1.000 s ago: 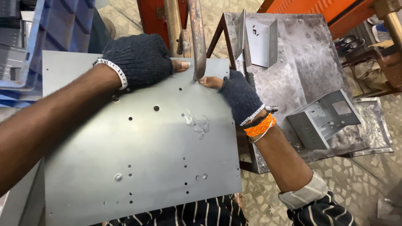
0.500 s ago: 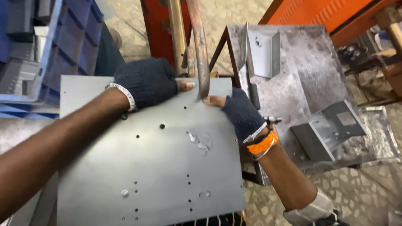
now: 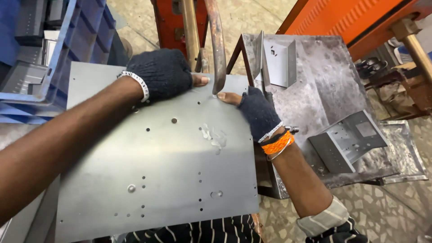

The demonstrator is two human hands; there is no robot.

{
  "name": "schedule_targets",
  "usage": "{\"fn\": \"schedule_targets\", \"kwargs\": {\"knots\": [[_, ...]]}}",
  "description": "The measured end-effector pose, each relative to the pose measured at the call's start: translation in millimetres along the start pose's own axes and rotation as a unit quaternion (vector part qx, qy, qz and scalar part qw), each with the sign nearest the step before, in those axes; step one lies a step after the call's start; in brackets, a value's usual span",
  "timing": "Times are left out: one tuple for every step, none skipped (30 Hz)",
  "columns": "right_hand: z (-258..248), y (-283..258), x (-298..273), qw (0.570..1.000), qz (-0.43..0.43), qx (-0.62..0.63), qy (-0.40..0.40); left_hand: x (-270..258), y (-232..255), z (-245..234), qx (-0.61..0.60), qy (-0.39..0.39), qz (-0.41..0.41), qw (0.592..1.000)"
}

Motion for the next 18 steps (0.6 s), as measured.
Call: {"fn": "schedule_targets", "kwargs": {"knots": [[0, 2, 0, 1.000, 0.006, 0.004, 0.002, 0, 1, 0, -0.003, -0.002, 0.005, 1.000], [0, 3, 0, 1.000, 0.011, 0.007, 0.003, 1, 1, 1, -0.004, -0.005, 0.004, 1.000], [-1, 3, 1, 1.000, 0.017, 0.010, 0.004, 2, 1, 1, -0.002, -0.003, 0.003, 1.000], [0, 4, 2, 1.000, 0.022, 0.015, 0.005, 2, 1, 1, 0.000, -0.002, 0.001, 1.000], [1, 5, 2, 0.999, 0.027, 0.019, 0.007, 1, 2, 1, 0.000, -0.005, 0.000, 1.000], [0, 5, 4, 0.999, 0.031, 0.022, 0.008, 0, 3, 0, 0.005, -0.011, -0.004, 1.000], [0, 5, 5, 0.999, 0.035, 0.026, 0.010, 0, 3, 0, 0.009, -0.017, -0.008, 1.000], [0, 5, 7, 0.999, 0.039, 0.029, 0.010, 2, 1, 1, 0.008, -0.019, -0.009, 1.000], [1, 6, 8, 0.999, 0.043, 0.031, 0.011, 5, 1, 2, 0.010, -0.012, -0.006, 1.000], [1, 7, 9, 0.998, 0.049, 0.035, 0.012, 7, 0, 3, 0.011, -0.006, -0.003, 1.000], [1, 8, 9, 0.998, 0.054, 0.038, 0.013, 7, -2, 4, 0.010, -0.009, -0.003, 1.000], [1, 9, 8, 0.997, 0.059, 0.040, 0.015, 7, -1, 1, 0.018, 0.013, 0.014, 1.000], [0, 9, 8, 0.997, 0.064, 0.043, 0.018, 7, 1, -2, 0.026, 0.035, 0.030, 0.999], [0, 14, 15, 0.996, 0.068, 0.046, 0.019, 7, 2, -2, 0.025, 0.034, 0.030, 0.999], [1, 16, 13, 0.996, 0.072, 0.048, 0.021, 7, 2, -1, 0.018, 0.020, 0.019, 0.999], [1, 8, 9, 0.996, 0.075, 0.052, 0.022, 8, 1, -1, 0.013, 0.007, 0.008, 1.000], [1, 8, 9, 0.996, 0.075, 0.053, 0.021, 9, -1, -1, 0.013, 0.006, 0.007, 1.000], [1, 9, 8, 0.995, 0.077, 0.064, 0.021, 10, -1, 1, 0.017, 0.004, 0.009, 1.000]]}}
Point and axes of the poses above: each hand's wrist, its own x-axis towards the middle knuckle, its own z-axis out of the palm, y = z × x, the point moved 7 cm from there along x, towards the middle knuckle, and after that the axes turned 4 degrees about -y, right-handed, at the moved point
